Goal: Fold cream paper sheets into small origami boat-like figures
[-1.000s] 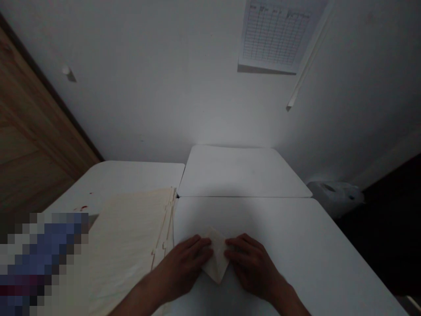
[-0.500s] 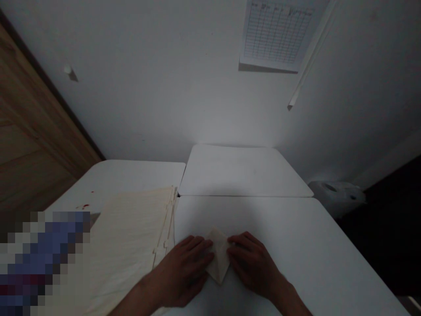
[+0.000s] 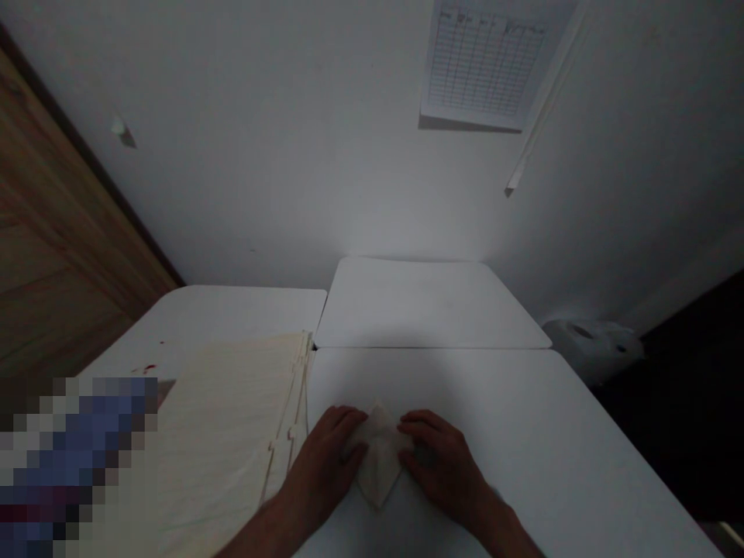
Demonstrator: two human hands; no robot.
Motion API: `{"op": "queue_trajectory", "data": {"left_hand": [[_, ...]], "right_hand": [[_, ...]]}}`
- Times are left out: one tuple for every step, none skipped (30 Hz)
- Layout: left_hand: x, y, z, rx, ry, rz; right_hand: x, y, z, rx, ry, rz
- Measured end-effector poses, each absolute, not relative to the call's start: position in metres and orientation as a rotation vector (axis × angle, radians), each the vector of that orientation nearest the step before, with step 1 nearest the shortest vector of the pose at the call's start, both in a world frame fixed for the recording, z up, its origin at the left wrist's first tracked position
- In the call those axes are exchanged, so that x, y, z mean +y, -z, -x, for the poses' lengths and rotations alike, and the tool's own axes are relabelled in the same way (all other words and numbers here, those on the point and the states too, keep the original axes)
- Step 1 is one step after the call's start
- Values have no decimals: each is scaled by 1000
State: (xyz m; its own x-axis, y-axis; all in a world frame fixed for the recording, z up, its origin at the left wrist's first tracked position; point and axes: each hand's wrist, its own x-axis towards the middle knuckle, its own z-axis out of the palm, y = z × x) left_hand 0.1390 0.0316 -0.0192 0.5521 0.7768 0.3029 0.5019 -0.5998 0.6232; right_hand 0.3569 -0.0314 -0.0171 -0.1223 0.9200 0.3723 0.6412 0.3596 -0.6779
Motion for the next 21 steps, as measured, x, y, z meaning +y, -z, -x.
{"op": "queue_trajectory", "data": {"left_hand": [[31,18,-140,1040,-775,-2256],[30,15,-141,1041,-766,-2195],[29,13,-142,1039,-756,-2138],[28,11,-143,1034,-753,-2085],[27,8,-145,1031,-764,-2035],[26,6,-146,1029,-777,-1989],[25,4,-147,1030,-791,-1947],[24,2,-148,1030,-799,-1907],[23,0,-149,1028,-804,-1869],[23,-2,-150,1024,-803,-1832],[22,-3,-150,1017,-797,-1796],[21,-5,-150,1008,-794,-1761],[21,-6,-150,1001,-797,-1726],[21,-7,-151,998,-800,-1693],[20,-8,-151,1001,-803,-1664],[20,-9,-151,1004,-805,-1639],[20,-9,-151,999,-812,-1618],[20,-10,-151,987,-816,-1598],[20,-11,-152,967,-812,-1581],[20,-12,-152,944,-794,-1570],[21,-12,-153,928,-764,-1568]], "right_hand": [[-31,17,-356,-1825,-492,1362],[-31,17,-356,-1802,-525,1361],[-30,16,-356,-1779,-554,1363],[-30,16,-356,-1755,-578,1372],[-29,15,-356,-1724,-596,1391],[-28,14,-356,-1685,-613,1417],[-27,13,-355,-1636,-635,1447],[-25,11,-355,-1579,-665,1472],[-24,9,-354,-1519,-707,1490],[-22,7,-353,-1464,-762,1499],[-19,4,-352,-1415,-821,1500],[-17,3,-351,-1374,-882,1496],[-15,1,-350,-1338,-939,1490],[-13,1,-350,-1307,-992,1480],[-11,1,-350,-1277,-1037,1467],[-10,1,-350,-1251,-1075,1454],[-8,2,-350,-1230,-1102,1444],[-8,3,-351,-1216,-1117,1438],[-7,3,-351,-1209,-1121,1436],[-8,3,-351,-1209,-1122,1438],[-8,3,-350,-1212,-1121,1439]]}}
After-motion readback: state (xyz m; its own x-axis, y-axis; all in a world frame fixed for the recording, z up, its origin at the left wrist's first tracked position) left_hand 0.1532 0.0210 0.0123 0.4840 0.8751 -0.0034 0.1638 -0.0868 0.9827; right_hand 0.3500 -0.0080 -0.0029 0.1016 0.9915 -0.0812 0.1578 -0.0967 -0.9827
